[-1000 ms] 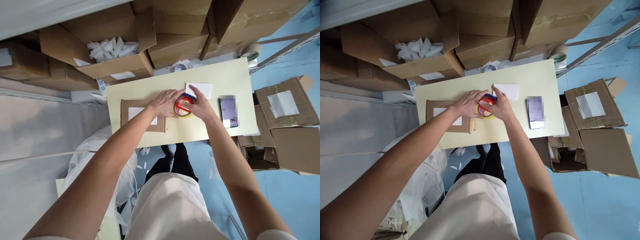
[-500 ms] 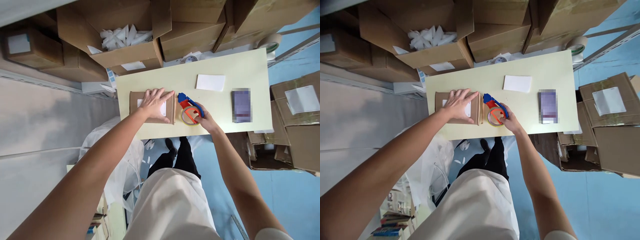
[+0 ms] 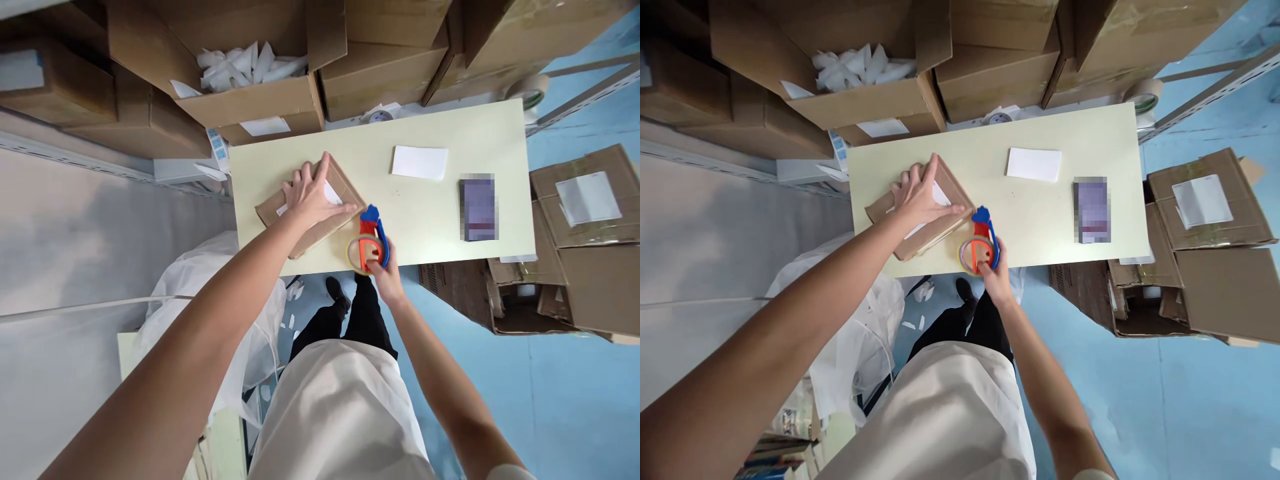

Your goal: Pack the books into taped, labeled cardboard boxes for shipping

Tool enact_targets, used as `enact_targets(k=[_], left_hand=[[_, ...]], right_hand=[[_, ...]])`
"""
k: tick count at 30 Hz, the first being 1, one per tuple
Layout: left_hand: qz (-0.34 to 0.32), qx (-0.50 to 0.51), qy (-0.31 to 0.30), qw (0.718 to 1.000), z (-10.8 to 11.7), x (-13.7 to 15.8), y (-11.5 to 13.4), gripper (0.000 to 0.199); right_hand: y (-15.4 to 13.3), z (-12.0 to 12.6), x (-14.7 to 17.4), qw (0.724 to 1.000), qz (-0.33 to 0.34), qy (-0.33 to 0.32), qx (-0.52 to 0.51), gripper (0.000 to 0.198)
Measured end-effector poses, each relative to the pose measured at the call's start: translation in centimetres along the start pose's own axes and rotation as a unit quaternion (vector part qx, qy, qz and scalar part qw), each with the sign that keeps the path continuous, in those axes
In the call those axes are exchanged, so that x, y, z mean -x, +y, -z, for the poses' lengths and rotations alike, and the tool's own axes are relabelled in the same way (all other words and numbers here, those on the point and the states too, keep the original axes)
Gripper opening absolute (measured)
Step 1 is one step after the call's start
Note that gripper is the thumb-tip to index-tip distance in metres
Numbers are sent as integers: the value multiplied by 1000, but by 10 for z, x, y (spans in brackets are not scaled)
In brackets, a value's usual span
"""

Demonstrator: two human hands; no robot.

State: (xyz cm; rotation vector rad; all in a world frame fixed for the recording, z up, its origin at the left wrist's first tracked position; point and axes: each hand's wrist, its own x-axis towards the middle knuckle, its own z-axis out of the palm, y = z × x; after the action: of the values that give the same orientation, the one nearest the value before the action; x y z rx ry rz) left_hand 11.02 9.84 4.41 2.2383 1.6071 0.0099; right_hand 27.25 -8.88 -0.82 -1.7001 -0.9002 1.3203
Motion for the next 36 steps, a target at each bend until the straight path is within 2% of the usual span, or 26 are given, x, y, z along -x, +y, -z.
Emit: enact_targets(k=[3,5,6,8,10,13,16,18,20,21,23,26,28,31,34,36], left_hand=[[16,45,50,998,-2,-13,-7,116],[7,51,60,997,2,-18,-11,117],[-1,45,61,997,4,-21,-12,117],[-32,29,58,997,8,-26,-12,116],[-69,22,54,996,10,-33,-11,112],[-89,28,50,994,9,-41,-11,109],[-93,38,49,994,6,-42,-13,110],[-98,41,55,993,4,-41,-15,110],[-99,37,61,993,3,-41,-15,110],[-98,34,64,993,2,-42,-15,110],[-99,29,68,992,0,-44,-14,110],[-81,18,89,993,-3,-44,-14,112],[-45,3,98,994,-1,-37,-17,111],[10,-24,103,994,6,-16,-24,110],[37,-45,127,990,12,4,-29,116],[1,-48,125,991,12,6,-28,115]], right_hand=[[-40,16,-76,1000,-17,5,-15,64],[-68,29,-125,1000,-16,0,0,58],[-80,35,-145,999,-29,-25,8,54],[-96,40,-172,995,-68,-69,22,47],[-99,41,-185,992,-73,-103,26,47],[-88,42,-184,990,-21,-140,17,57],[-71,53,-163,988,7,-155,28,64],[-58,67,-133,987,-2,-150,59,68],[-42,78,-90,984,-30,-150,93,71],[-33,81,-66,979,-46,-172,96,73],[-14,77,-20,974,-71,-196,90,75],[4,56,16,985,-67,-135,85,71],[3,44,7,991,-62,-96,74,70],[-21,44,-42,995,-58,-76,20,68],[-55,57,-101,989,-69,-129,-8,59],[-73,62,-131,982,-97,-164,9,55]])
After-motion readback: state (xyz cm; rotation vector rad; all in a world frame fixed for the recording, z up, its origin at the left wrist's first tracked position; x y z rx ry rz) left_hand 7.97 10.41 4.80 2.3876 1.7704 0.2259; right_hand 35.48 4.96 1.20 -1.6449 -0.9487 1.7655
